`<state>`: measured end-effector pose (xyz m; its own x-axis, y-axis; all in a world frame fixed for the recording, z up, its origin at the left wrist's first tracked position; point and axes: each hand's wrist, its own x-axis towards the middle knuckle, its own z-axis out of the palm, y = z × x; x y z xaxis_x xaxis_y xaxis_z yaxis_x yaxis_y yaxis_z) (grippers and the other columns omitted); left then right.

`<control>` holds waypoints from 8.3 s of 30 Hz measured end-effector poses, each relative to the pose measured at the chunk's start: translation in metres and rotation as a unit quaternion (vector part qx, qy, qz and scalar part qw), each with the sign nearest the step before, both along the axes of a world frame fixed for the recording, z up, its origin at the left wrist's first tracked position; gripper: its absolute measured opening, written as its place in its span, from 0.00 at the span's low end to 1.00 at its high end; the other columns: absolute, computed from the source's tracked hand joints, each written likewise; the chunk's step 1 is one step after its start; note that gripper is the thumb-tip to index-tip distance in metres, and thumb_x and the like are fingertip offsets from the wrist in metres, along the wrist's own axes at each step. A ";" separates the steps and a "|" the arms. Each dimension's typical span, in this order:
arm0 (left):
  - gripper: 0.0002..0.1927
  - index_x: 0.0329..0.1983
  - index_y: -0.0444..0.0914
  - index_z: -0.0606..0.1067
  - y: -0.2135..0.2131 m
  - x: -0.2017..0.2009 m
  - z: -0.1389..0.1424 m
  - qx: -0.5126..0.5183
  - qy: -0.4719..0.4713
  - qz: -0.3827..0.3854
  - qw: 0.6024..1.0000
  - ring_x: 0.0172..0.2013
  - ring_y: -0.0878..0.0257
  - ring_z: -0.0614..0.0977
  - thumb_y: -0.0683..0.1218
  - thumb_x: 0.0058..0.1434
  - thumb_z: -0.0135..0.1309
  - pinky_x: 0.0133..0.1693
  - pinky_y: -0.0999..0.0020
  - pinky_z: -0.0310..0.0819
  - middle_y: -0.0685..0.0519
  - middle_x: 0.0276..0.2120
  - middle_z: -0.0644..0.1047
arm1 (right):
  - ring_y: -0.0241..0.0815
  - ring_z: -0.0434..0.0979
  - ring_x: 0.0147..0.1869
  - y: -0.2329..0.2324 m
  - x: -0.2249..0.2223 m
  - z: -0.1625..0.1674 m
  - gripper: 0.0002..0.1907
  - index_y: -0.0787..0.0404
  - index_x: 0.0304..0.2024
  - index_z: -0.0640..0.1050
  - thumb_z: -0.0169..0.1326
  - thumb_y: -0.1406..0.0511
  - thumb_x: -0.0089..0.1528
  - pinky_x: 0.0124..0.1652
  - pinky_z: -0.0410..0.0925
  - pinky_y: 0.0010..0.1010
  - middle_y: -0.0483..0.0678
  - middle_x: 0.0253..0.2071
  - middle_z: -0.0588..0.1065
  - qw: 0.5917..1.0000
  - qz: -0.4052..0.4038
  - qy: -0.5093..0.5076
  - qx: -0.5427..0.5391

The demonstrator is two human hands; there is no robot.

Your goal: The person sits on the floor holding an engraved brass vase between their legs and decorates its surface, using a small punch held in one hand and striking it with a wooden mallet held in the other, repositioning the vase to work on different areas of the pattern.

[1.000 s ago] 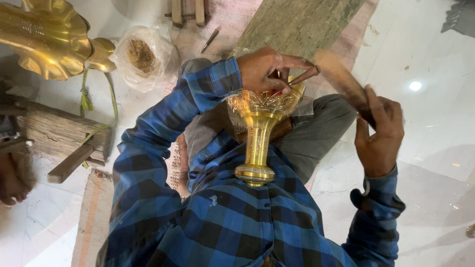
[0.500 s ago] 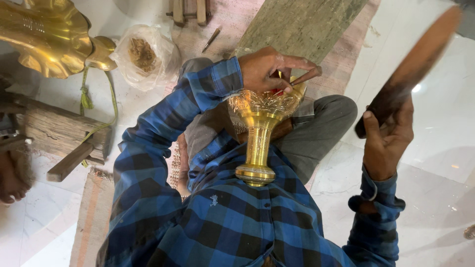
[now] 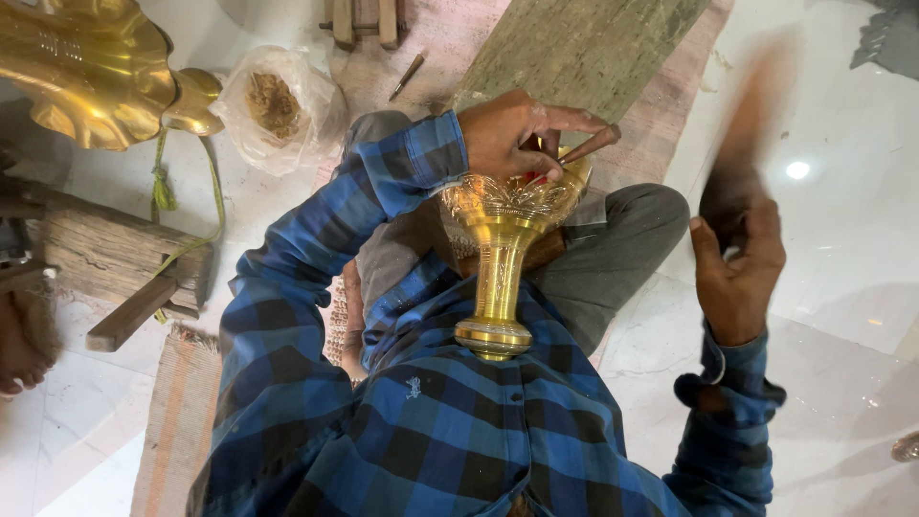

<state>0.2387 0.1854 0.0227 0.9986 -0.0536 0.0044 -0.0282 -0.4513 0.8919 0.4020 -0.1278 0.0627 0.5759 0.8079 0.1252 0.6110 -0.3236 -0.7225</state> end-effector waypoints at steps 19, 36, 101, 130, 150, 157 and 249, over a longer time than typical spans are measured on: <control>0.35 0.74 0.44 0.64 0.003 -0.003 -0.002 0.019 -0.063 0.000 0.998 0.34 0.57 0.88 0.47 0.66 0.63 0.53 0.54 0.80 0.45 0.35 0.85 | 0.46 0.74 0.59 0.007 -0.001 0.001 0.35 0.61 0.74 0.70 0.58 0.80 0.64 0.57 0.74 0.32 0.57 0.55 0.72 0.978 0.043 -0.198 -0.046; 0.36 0.75 0.41 0.63 0.002 -0.011 -0.006 -0.007 -0.092 0.019 0.996 0.32 0.63 0.88 0.43 0.65 0.63 0.41 0.65 0.83 0.47 0.36 0.85 | 0.40 0.73 0.55 0.013 0.001 0.016 0.31 0.56 0.72 0.70 0.59 0.77 0.67 0.53 0.70 0.27 0.49 0.51 0.72 0.998 -0.021 0.052 0.040; 0.37 0.75 0.40 0.61 -0.011 -0.037 -0.019 -0.042 -0.144 0.147 0.978 0.36 0.60 0.90 0.42 0.66 0.66 0.42 0.63 0.86 0.48 0.36 0.86 | 0.52 0.74 0.53 0.068 0.010 0.066 0.33 0.59 0.67 0.71 0.60 0.78 0.60 0.50 0.72 0.40 0.58 0.50 0.71 0.987 0.128 -0.100 -0.017; 0.35 0.72 0.39 0.65 -0.017 -0.043 -0.023 -0.046 -0.105 0.189 0.975 0.31 0.60 0.89 0.44 0.64 0.66 0.38 0.64 0.85 0.48 0.32 0.85 | 0.55 0.74 0.56 0.081 0.022 0.065 0.30 0.64 0.70 0.72 0.59 0.78 0.65 0.52 0.74 0.40 0.62 0.55 0.71 0.950 0.180 -0.252 -0.029; 0.35 0.72 0.38 0.64 -0.022 -0.048 -0.031 -0.053 -0.141 0.223 0.963 0.31 0.62 0.89 0.43 0.64 0.66 0.39 0.66 0.87 0.49 0.33 0.85 | 0.51 0.75 0.52 0.090 0.012 0.088 0.30 0.69 0.72 0.68 0.60 0.78 0.67 0.50 0.72 0.38 0.61 0.54 0.70 0.969 0.174 -0.176 -0.012; 0.35 0.73 0.39 0.65 -0.022 -0.049 -0.026 -0.055 -0.136 0.225 0.963 0.31 0.62 0.89 0.41 0.64 0.66 0.38 0.66 0.87 0.49 0.34 0.85 | 0.49 0.77 0.44 0.101 0.007 0.088 0.34 0.62 0.63 0.74 0.65 0.76 0.54 0.43 0.74 0.40 0.54 0.45 0.74 0.863 0.223 -0.450 -0.054; 0.40 0.75 0.36 0.57 -0.057 -0.082 -0.054 -0.245 -0.176 0.412 0.860 0.37 0.62 0.89 0.37 0.65 0.65 0.43 0.65 0.90 0.46 0.37 0.85 | 0.47 0.70 0.49 0.095 0.003 0.067 0.27 0.49 0.68 0.80 0.61 0.71 0.66 0.50 0.62 0.41 0.45 0.50 0.73 0.871 0.232 -0.393 -0.181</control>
